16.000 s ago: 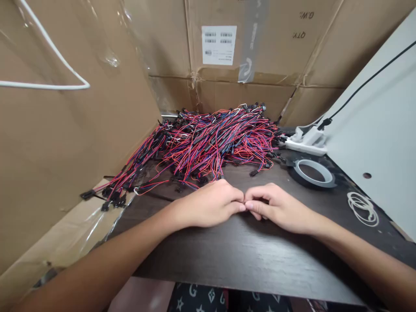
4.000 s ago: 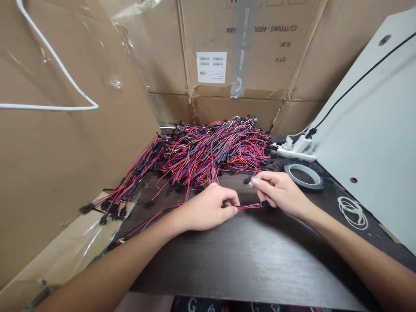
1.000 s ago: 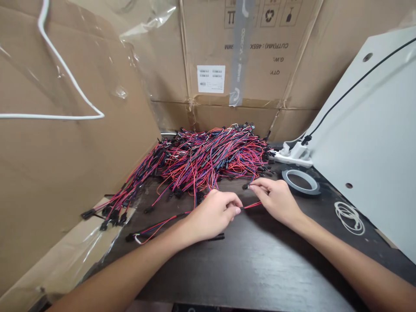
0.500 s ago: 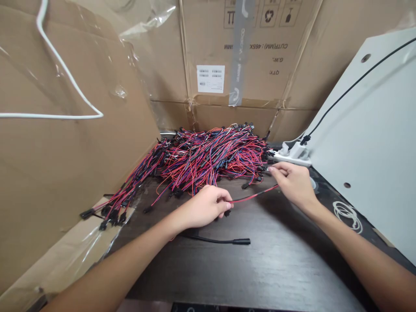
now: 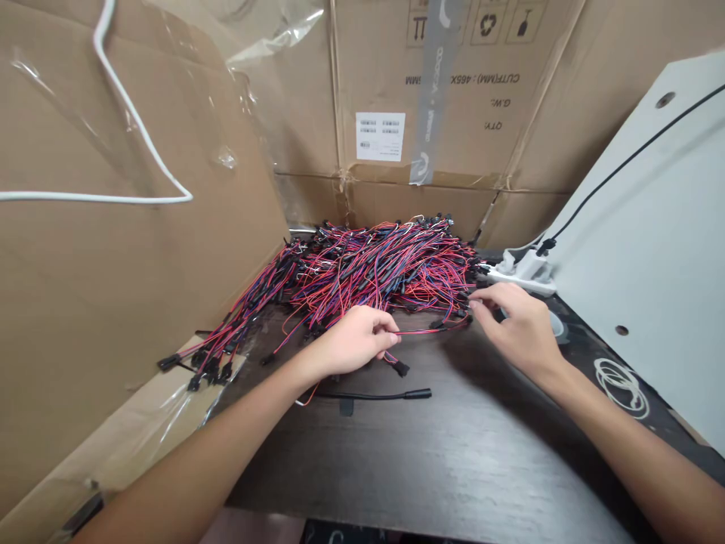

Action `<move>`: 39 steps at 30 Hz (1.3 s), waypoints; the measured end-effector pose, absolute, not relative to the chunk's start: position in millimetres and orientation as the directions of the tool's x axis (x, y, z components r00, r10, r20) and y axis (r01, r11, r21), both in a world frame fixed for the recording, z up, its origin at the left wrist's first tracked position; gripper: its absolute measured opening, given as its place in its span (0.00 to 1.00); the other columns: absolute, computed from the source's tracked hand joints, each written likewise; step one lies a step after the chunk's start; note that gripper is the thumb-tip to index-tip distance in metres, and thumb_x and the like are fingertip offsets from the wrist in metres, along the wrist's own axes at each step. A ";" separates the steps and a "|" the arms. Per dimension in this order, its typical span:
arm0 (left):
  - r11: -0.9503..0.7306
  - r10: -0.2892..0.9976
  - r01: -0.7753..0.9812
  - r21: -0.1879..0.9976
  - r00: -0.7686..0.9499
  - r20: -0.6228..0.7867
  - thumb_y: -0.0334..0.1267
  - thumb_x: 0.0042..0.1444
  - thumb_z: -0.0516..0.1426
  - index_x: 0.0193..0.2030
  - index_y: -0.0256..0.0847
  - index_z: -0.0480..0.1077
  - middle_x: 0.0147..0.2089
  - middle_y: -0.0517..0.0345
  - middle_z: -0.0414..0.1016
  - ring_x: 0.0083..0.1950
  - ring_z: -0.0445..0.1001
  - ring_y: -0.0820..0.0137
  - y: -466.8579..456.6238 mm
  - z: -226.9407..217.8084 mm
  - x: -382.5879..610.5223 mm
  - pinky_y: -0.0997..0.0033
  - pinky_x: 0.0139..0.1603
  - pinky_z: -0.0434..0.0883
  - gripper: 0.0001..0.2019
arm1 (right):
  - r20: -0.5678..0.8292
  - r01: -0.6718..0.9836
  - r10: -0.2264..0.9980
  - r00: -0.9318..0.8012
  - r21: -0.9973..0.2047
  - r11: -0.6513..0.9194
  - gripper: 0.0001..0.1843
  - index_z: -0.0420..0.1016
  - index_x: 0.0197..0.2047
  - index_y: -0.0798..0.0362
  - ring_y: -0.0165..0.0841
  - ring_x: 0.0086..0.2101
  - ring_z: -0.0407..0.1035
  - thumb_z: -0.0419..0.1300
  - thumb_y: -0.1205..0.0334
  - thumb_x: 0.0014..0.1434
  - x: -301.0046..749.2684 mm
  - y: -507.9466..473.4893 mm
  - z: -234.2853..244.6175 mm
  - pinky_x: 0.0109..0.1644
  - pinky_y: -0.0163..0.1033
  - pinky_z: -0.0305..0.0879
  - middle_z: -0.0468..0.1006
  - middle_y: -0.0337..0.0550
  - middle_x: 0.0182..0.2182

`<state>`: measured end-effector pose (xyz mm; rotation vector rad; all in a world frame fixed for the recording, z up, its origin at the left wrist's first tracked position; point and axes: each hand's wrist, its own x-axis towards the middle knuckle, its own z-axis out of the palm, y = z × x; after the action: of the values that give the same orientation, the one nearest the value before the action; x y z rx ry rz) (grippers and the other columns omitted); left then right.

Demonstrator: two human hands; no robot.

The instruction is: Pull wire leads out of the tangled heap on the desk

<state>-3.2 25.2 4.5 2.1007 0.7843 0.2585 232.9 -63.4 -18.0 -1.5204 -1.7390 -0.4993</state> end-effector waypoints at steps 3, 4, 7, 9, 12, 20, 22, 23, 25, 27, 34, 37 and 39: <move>-0.439 0.615 0.440 0.783 0.782 -0.095 0.37 0.56 0.54 0.31 0.35 0.72 0.21 0.62 0.70 0.23 0.65 0.75 27.3 2.6 -3.5 0.75 0.26 0.60 0.09 | 0.783 0.954 0.622 -0.007 -0.181 0.240 0.08 0.74 0.30 0.53 0.35 0.26 0.67 0.55 0.66 0.59 230.9 -65.8 -13.6 0.34 0.40 0.64 0.75 0.43 0.24; -0.446 0.615 0.441 0.779 0.784 -0.091 0.37 0.56 0.54 0.31 0.35 0.72 0.21 0.62 0.70 0.23 0.65 0.75 27.5 2.0 -3.2 0.75 0.26 0.60 0.09 | 0.796 0.953 0.606 0.014 -0.194 0.232 0.08 0.74 0.30 0.53 0.34 0.26 0.67 0.55 0.66 0.59 231.4 -66.4 -13.0 0.34 0.40 0.64 0.75 0.43 0.24; -0.466 0.602 0.436 0.770 0.794 -0.085 0.36 0.55 0.54 0.31 0.35 0.72 0.21 0.61 0.70 0.24 0.66 0.74 26.6 0.8 -1.9 0.75 0.28 0.62 0.08 | 0.779 0.929 0.612 0.137 -0.316 0.193 0.07 0.75 0.30 0.53 0.33 0.23 0.66 0.57 0.65 0.57 233.6 -66.4 -13.1 0.31 0.39 0.64 0.75 0.42 0.23; -0.472 0.589 0.427 0.771 0.804 -0.084 0.36 0.54 0.55 0.30 0.35 0.73 0.21 0.61 0.70 0.24 0.67 0.74 25.6 -0.3 -1.0 0.75 0.28 0.62 0.08 | 0.712 0.879 0.669 0.213 -0.439 0.188 0.05 0.75 0.29 0.54 0.32 0.23 0.67 0.58 0.65 0.56 231.7 -66.0 -11.3 0.29 0.38 0.64 0.76 0.42 0.24; -0.483 0.588 0.412 0.773 0.806 -0.062 0.37 0.54 0.55 0.30 0.34 0.73 0.21 0.61 0.70 0.24 0.66 0.74 24.9 -2.4 -0.3 0.75 0.28 0.62 0.09 | 0.633 0.819 0.750 0.193 -0.524 0.232 0.05 0.75 0.29 0.54 0.32 0.24 0.69 0.59 0.65 0.56 219.3 -72.9 2.4 0.29 0.37 0.64 0.78 0.42 0.26; -0.505 0.588 0.413 0.758 0.808 -0.048 0.35 0.54 0.55 0.30 0.34 0.73 0.20 0.61 0.70 0.23 0.66 0.74 24.7 -3.1 1.6 0.74 0.29 0.62 0.08 | 0.626 0.877 0.715 -0.313 -0.099 0.471 0.07 0.73 0.34 0.56 0.31 0.24 0.61 0.55 0.73 0.60 178.2 -165.2 9.3 0.28 0.37 0.56 0.72 0.41 0.22; -0.520 0.589 0.414 0.747 0.807 -0.037 0.34 0.54 0.55 0.29 0.34 0.73 0.19 0.62 0.69 0.23 0.66 0.74 23.5 -2.4 2.4 0.74 0.29 0.62 0.08 | 0.647 0.900 0.673 -0.358 0.045 0.434 0.07 0.73 0.34 0.58 0.30 0.22 0.55 0.57 0.77 0.58 177.8 -191.0 -10.7 0.26 0.38 0.50 0.66 0.39 0.18; -0.525 0.588 0.413 0.744 0.808 -0.034 0.34 0.54 0.55 0.29 0.34 0.73 0.19 0.62 0.69 0.23 0.65 0.74 22.9 -2.2 2.8 0.74 0.29 0.62 0.07 | 0.674 0.908 0.638 -0.372 0.119 0.403 0.07 0.73 0.34 0.58 0.30 0.21 0.51 0.58 0.78 0.56 178.6 -202.2 -20.7 0.25 0.38 0.46 0.62 0.36 0.16; -0.530 0.585 0.409 0.743 0.811 -0.029 0.33 0.54 0.55 0.29 0.34 0.73 0.19 0.63 0.68 0.23 0.65 0.74 21.9 -2.6 3.5 0.74 0.29 0.62 0.07 | 0.674 0.904 0.617 -0.407 0.203 0.375 0.07 0.73 0.36 0.61 0.29 0.21 0.49 0.59 0.79 0.55 180.7 -220.6 -36.7 0.25 0.39 0.43 0.60 0.35 0.15; -0.539 0.579 0.402 0.740 0.815 -0.021 0.33 0.54 0.55 0.29 0.35 0.73 0.19 0.63 0.68 0.23 0.65 0.74 21.3 -3.6 4.1 0.75 0.29 0.62 0.07 | 0.660 0.898 0.619 -0.426 0.227 0.376 0.08 0.72 0.40 0.63 0.30 0.22 0.52 0.57 0.78 0.56 181.3 -234.0 -44.9 0.26 0.39 0.45 0.62 0.38 0.17; -0.587 0.554 0.378 0.716 0.832 0.015 0.35 0.54 0.54 0.29 0.35 0.73 0.19 0.63 0.68 0.23 0.65 0.75 21.4 -5.9 6.4 0.75 0.29 0.61 0.09 | 0.511 0.920 0.765 -0.392 0.228 0.319 0.13 0.72 0.39 0.63 0.32 0.22 0.55 0.46 0.75 0.64 168.6 -252.6 -38.6 0.26 0.40 0.47 0.67 0.42 0.19; -0.591 0.562 0.386 0.708 0.827 0.017 0.35 0.54 0.55 0.29 0.35 0.73 0.19 0.63 0.68 0.22 0.64 0.75 21.3 -5.8 6.9 0.75 0.29 0.62 0.08 | 0.504 0.934 0.787 -0.356 0.199 0.295 0.15 0.73 0.38 0.64 0.31 0.22 0.56 0.45 0.74 0.65 163.2 -254.4 -38.5 0.27 0.40 0.48 0.68 0.42 0.19; -0.597 0.556 0.385 0.704 0.831 0.017 0.36 0.55 0.54 0.29 0.35 0.73 0.19 0.63 0.68 0.23 0.65 0.75 21.6 -6.2 6.8 0.75 0.29 0.62 0.08 | 0.511 0.943 0.792 -0.334 0.180 0.282 0.16 0.73 0.37 0.65 0.31 0.22 0.56 0.45 0.73 0.65 160.4 -254.9 -39.8 0.27 0.39 0.49 0.68 0.42 0.19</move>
<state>6.8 21.6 -6.2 2.2806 0.6839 0.3051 160.4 -254.9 -39.8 -1.5780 -2.2346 -0.6562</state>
